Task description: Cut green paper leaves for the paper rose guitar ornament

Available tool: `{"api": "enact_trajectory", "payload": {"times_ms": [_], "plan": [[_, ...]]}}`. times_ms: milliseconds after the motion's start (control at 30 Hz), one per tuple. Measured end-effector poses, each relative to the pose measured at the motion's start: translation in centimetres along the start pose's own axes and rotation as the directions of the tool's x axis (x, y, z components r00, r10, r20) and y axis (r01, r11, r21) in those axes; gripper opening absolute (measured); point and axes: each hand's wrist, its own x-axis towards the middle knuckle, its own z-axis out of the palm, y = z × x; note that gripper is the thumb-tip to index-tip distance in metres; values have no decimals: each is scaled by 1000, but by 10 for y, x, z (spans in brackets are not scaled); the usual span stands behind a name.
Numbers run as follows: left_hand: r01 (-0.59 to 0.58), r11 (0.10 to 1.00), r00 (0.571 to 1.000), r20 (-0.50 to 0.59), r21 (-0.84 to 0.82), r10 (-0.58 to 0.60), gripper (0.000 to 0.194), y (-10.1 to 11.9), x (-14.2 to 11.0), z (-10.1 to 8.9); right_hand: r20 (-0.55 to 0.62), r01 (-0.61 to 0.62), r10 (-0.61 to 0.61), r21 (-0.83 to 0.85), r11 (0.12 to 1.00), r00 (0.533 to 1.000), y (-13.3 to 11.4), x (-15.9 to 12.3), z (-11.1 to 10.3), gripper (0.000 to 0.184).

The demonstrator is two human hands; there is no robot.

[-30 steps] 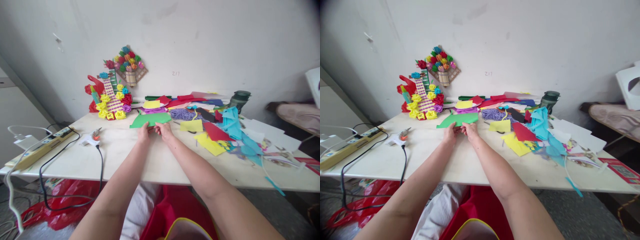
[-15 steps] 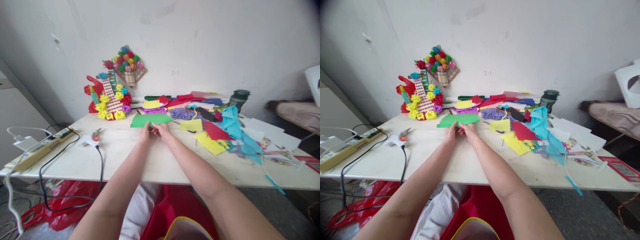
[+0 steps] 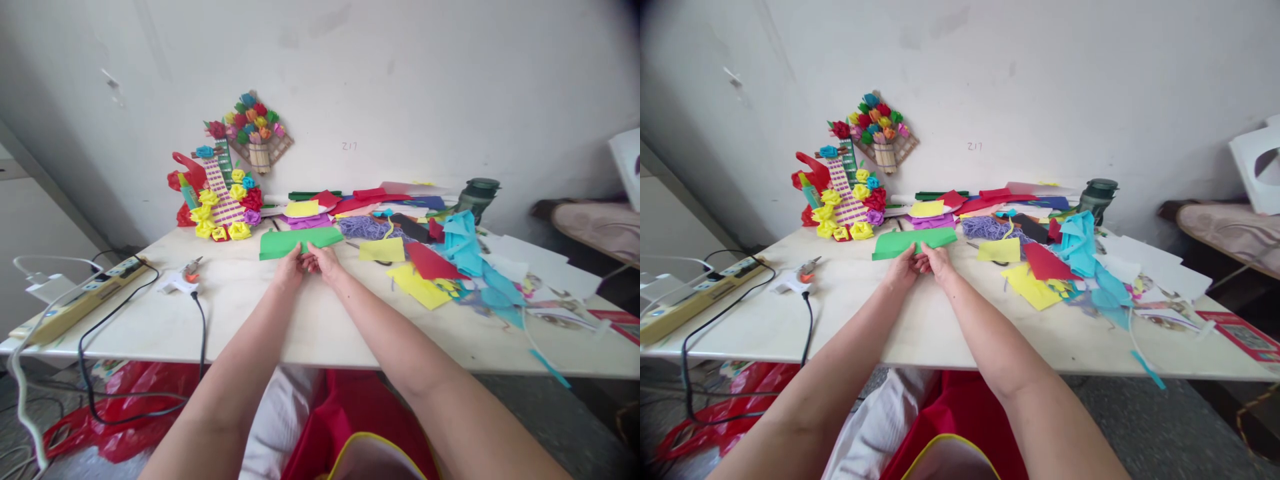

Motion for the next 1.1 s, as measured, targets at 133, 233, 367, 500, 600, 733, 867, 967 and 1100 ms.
{"api": "enact_trajectory", "payload": {"times_ms": [133,233,367,500,600,733,867,967,1100], "plan": [[-48,998,999,-19,-37,47,20,3,2,-1,-19,60,-60,-19,998,998,-2,0,-5,41],[-84,993,996,-44,-81,80,10,5,3,-1,-43,109,-110,-25,994,993,-3,1,-7,39],[-60,992,995,-80,-107,52,10,6,4,0,-72,110,-112,-30,993,991,-3,-1,-4,42],[-42,991,995,-95,-125,31,11,7,5,0,-84,93,-95,-27,995,992,-4,-4,0,45],[-52,992,992,-117,-111,38,9,7,5,-1,-64,94,-96,-29,995,993,-5,-4,-1,46],[-60,991,991,-127,-119,44,11,9,7,-4,-108,103,-105,-26,994,989,-7,-1,-7,44],[-76,984,991,-121,-164,56,11,10,8,-6,-153,124,-123,-4,992,981,-7,1,-11,39],[-95,976,992,-101,-198,76,9,9,7,-6,-160,128,-124,14,992,979,-6,2,-10,40],[-113,975,993,15,-194,118,7,7,4,-5,-157,120,-115,23,993,981,-5,4,-9,41]]}}
